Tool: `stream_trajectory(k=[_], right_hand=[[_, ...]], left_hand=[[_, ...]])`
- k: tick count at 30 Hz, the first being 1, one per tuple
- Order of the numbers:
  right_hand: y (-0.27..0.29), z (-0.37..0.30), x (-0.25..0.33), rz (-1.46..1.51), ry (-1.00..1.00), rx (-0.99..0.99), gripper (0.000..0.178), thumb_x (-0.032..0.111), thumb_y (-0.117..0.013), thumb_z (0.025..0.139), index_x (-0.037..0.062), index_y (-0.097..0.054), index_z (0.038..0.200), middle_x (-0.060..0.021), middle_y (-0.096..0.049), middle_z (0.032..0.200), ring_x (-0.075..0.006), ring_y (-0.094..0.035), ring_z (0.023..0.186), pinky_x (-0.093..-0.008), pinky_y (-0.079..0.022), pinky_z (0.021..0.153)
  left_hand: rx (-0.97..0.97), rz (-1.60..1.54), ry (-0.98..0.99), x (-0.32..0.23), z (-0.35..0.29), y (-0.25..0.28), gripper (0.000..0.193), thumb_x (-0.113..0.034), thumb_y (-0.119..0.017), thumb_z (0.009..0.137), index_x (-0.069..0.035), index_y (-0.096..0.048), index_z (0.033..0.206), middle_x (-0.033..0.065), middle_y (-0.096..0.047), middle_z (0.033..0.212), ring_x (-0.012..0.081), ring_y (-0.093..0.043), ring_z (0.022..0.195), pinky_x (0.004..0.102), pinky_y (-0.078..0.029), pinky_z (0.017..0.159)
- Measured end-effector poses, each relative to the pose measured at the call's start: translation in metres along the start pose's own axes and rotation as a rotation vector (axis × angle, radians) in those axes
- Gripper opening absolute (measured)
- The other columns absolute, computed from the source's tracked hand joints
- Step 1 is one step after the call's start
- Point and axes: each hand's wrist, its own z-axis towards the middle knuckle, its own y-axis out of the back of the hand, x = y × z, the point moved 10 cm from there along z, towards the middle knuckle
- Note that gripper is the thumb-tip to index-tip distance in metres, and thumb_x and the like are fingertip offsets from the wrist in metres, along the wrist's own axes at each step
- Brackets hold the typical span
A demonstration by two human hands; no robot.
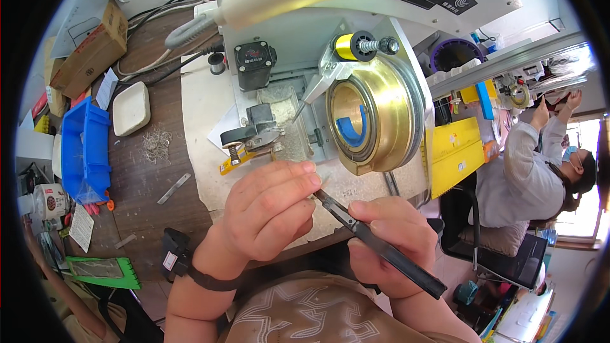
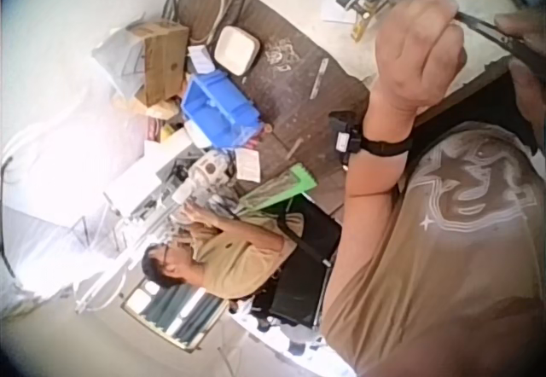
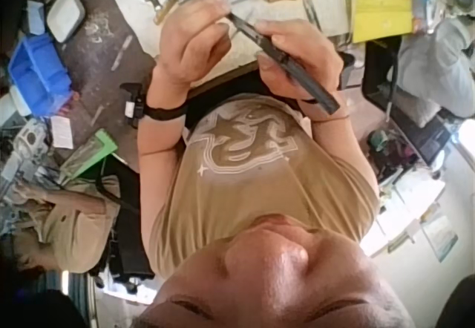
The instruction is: The person assembles small metal or plastic components onto a rotating circular fixture using tweezers, then applies glue from a bottle to secure them.
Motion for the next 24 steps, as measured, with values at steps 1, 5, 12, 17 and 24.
stream_trajectory(k=[1,5,12,17,24], right_hand=[[-0.001,0.000,-0.001,0.002,0.000,0.000,0.054,-0.002,-0.083,0.072,0.0039,-0.057,0.119,-0.0219,-0.073,0.111,-0.0320,-0.074,0.082,-0.0362,-0.060,0.066],[-0.001,-0.001,0.000,-0.010,0.017,-0.018,0.053,-0.001,-0.084,0.072,0.0042,-0.057,0.118,-0.0210,-0.073,0.111,-0.0321,-0.074,0.080,-0.0359,-0.060,0.066],[-0.001,-0.002,-0.001,-0.017,-0.017,-0.013,0.054,-0.001,-0.084,0.073,0.0056,-0.057,0.120,-0.0219,-0.073,0.112,-0.0325,-0.073,0.083,-0.0376,-0.059,0.067],[0.022,-0.022,0.005,0.146,0.062,-0.151,0.049,0.007,-0.082,0.081,0.0065,-0.055,0.122,-0.0216,-0.071,0.114,-0.0329,-0.072,0.082,-0.0406,-0.059,0.066],[0.017,-0.019,0.009,-0.181,0.263,0.064,0.028,0.017,-0.085,0.071,0.0064,-0.067,0.090,-0.0088,-0.065,0.097,-0.0223,-0.057,0.063,-0.0349,-0.049,0.055]], left_hand=[[-0.002,-0.003,0.000,0.000,-0.001,0.000,0.018,0.001,-0.070,0.083,0.000,-0.060,0.098,0.0167,-0.068,0.113,0.0339,-0.072,0.099,0.0415,-0.062,0.080],[-0.001,-0.005,-0.003,0.000,0.000,-0.001,0.019,0.001,-0.071,0.083,0.000,-0.060,0.098,0.0169,-0.068,0.113,0.0344,-0.072,0.098,0.0421,-0.062,0.079],[0.003,-0.035,0.002,0.000,-0.001,-0.002,0.017,0.001,-0.070,0.084,0.000,-0.060,0.097,0.0179,-0.068,0.113,0.0351,-0.072,0.098,0.0435,-0.063,0.081],[-0.016,-0.041,-0.012,-0.001,0.000,-0.001,0.016,-0.001,-0.070,0.084,0.000,-0.060,0.097,0.0178,-0.068,0.113,0.0354,-0.072,0.098,0.0438,-0.063,0.081],[0.014,-0.009,-0.008,0.000,-0.004,0.001,0.019,0.002,-0.068,0.085,-0.003,-0.058,0.100,0.0169,-0.067,0.111,0.0359,-0.071,0.097,0.0435,-0.061,0.079]])
